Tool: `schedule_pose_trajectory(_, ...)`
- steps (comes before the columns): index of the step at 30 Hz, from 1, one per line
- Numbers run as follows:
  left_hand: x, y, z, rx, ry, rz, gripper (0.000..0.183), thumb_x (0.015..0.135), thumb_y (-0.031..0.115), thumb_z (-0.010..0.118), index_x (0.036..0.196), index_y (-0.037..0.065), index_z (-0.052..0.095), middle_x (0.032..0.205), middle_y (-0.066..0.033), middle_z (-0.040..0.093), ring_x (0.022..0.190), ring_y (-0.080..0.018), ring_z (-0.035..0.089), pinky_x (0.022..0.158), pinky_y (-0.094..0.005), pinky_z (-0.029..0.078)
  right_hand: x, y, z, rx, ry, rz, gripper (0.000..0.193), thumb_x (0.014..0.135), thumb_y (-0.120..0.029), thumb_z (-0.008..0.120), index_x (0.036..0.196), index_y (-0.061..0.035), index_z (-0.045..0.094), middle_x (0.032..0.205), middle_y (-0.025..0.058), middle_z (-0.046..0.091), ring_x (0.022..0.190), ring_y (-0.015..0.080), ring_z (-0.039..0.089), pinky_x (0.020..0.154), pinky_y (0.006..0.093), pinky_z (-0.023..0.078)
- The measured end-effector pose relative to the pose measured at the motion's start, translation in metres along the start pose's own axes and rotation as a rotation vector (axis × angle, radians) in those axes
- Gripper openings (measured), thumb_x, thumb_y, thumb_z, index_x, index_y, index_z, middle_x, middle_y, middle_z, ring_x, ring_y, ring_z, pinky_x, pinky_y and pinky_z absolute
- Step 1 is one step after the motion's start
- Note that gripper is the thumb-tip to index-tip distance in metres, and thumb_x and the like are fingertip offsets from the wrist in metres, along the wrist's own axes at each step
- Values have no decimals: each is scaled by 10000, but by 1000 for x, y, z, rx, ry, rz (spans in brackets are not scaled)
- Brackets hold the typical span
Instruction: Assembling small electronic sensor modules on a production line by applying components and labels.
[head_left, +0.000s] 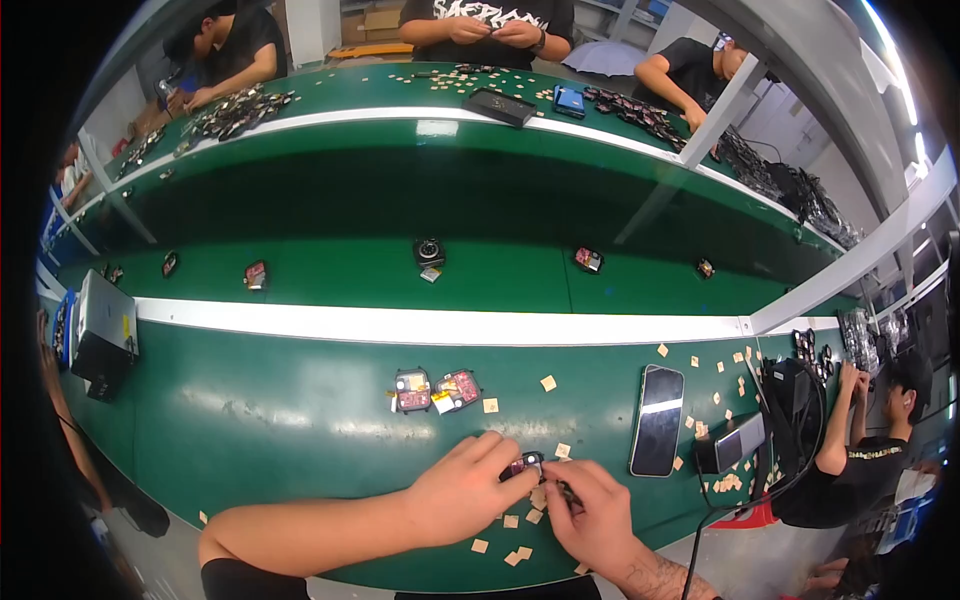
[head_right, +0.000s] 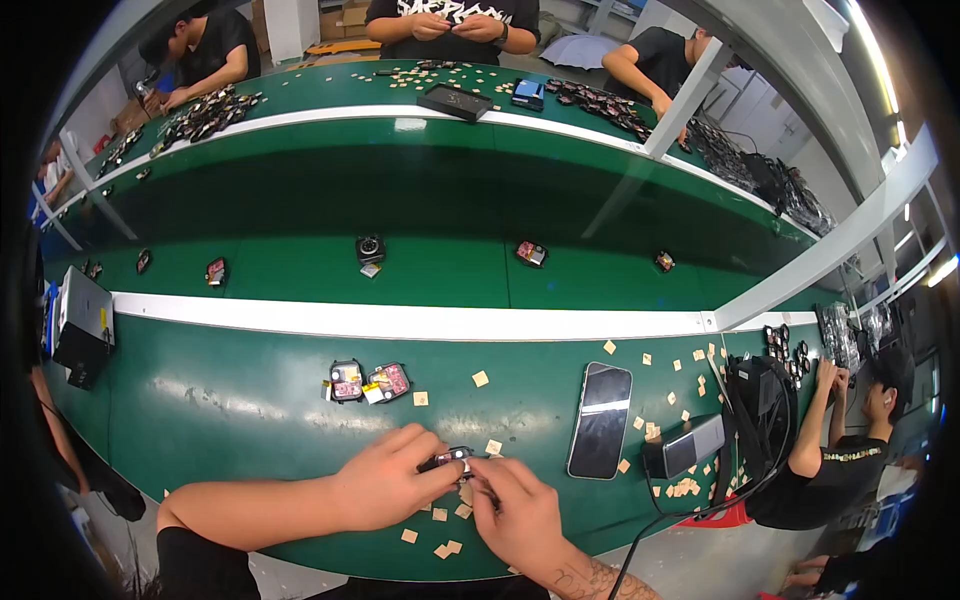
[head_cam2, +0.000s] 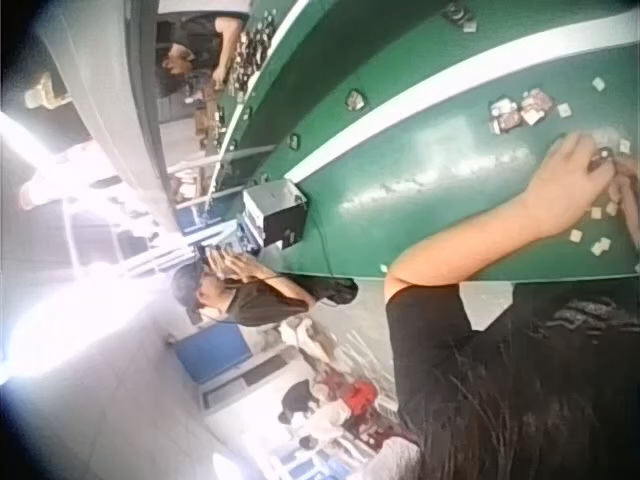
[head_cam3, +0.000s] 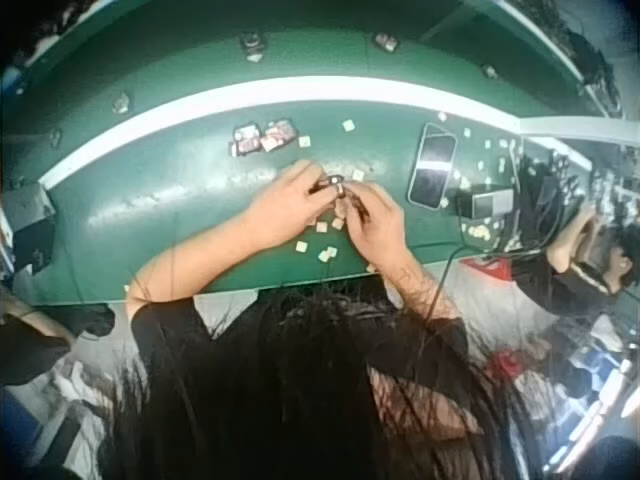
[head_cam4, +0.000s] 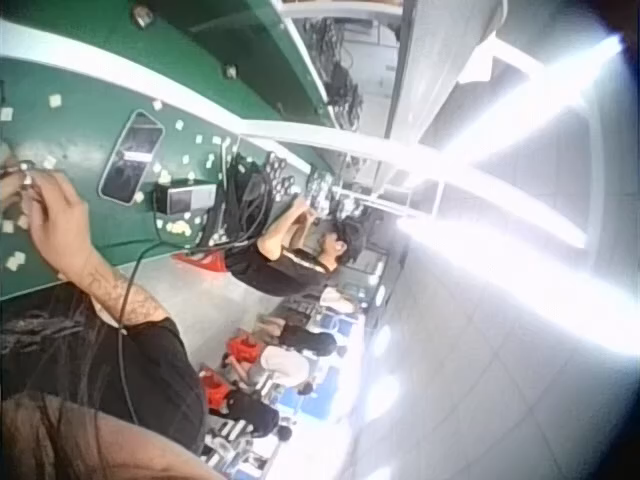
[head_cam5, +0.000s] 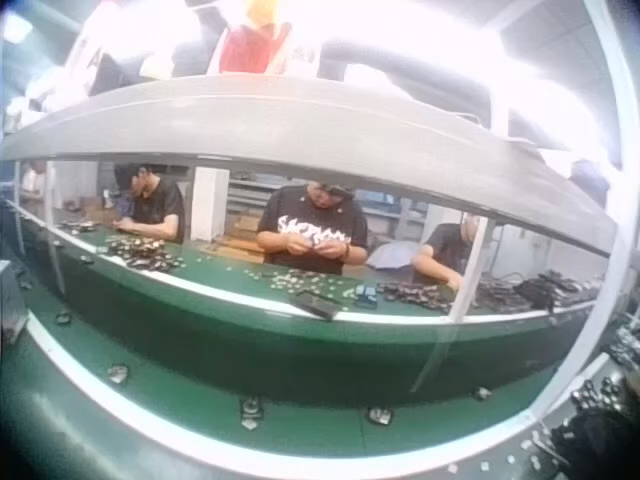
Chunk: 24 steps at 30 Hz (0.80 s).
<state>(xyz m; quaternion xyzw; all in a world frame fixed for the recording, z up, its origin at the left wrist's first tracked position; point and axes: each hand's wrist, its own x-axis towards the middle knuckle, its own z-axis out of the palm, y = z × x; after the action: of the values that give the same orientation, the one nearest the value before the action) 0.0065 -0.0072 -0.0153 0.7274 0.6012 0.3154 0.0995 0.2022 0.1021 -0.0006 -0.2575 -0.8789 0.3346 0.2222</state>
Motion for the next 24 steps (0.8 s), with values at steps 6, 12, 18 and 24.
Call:
schedule_pose_trajectory(6, 1, 1, -3, 115, -74, 61, 357, 842, 139, 833, 1171, 77, 709, 1058, -101, 612, 970, -293, 618, 834, -400, 563, 25, -5, -25, 56, -135, 72, 284, 941, -31, 759, 1220, -10, 712, 987, 126, 713, 763, 240, 717, 639, 343, 572)
schedule_pose_trajectory(12, 27, 26, -29, -207, 88, -87, 343, 918, 103, 783, 1248, 60, 700, 1081, -90, 635, 1005, -306, 656, 846, -395, 570, 32, 16, -29, 602, -239, 251, 213, 1006, -54, 743, 1206, 8, 705, 639, -87, 474, 573, 0, 348, 519, 246, 300)
schedule_pose_trajectory(18, 56, -16, -54, -433, 222, -320, 160, 1021, 16, 637, 1167, 21, 703, 918, -92, 742, 793, -158, 722, 713, -308, 570, 60, 4, -29, 573, -160, 110, 363, 981, -44, 763, 1323, 10, 656, 917, 3, 630, 600, 10, 399, 529, 237, 336)
schedule_pose_trajectory(24, 54, -153, -100, 19, 356, -739, 160, 967, 38, 685, 1126, 29, 684, 765, -128, 684, 701, -246, 689, 704, -401, 558, 54, 24, -19, 522, -189, 59, 442, 960, -53, 768, 1376, -5, 624, 1058, 48, 627, 630, 51, 486, 564, 240, 409)
